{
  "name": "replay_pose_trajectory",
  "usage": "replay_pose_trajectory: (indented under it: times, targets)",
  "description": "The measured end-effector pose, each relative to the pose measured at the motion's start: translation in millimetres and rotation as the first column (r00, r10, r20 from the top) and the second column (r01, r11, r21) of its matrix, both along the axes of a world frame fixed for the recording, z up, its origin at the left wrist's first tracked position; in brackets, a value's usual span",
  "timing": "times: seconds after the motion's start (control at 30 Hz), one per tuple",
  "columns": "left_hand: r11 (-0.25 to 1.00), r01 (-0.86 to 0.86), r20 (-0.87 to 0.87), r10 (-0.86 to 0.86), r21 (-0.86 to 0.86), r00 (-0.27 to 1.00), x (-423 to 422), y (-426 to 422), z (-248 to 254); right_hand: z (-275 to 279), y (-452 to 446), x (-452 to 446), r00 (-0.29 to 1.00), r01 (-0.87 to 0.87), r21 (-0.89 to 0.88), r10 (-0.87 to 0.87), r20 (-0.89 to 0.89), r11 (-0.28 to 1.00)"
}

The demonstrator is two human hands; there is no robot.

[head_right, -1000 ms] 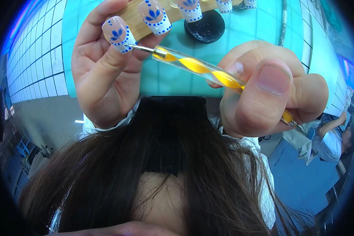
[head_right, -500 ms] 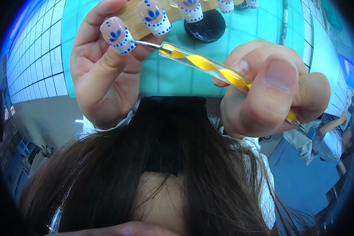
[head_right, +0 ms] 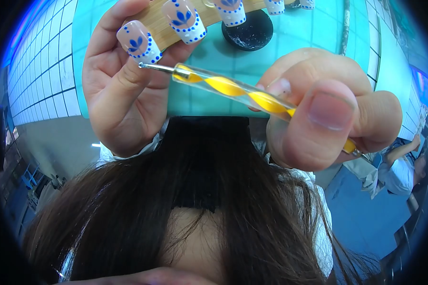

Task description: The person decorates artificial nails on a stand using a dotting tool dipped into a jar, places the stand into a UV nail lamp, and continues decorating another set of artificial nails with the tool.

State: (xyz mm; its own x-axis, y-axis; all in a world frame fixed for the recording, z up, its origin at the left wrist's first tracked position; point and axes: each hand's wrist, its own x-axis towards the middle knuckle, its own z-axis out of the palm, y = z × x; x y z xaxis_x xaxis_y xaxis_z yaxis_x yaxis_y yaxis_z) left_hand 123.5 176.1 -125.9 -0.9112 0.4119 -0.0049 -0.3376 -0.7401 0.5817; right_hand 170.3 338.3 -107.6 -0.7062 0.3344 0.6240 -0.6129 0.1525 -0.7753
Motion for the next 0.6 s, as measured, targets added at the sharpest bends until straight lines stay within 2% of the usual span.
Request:
replay_pose_trajectory:
  times: [0.6]
  targets:
    - [0.999, 0.037, -0.016, -0.038, -0.022, 0.999, -0.3, -3.6, -3.0, 2.1, 6.8, 1.7, 0.999, 0.023, 0.008, -0.024, 0.038, 1.000]
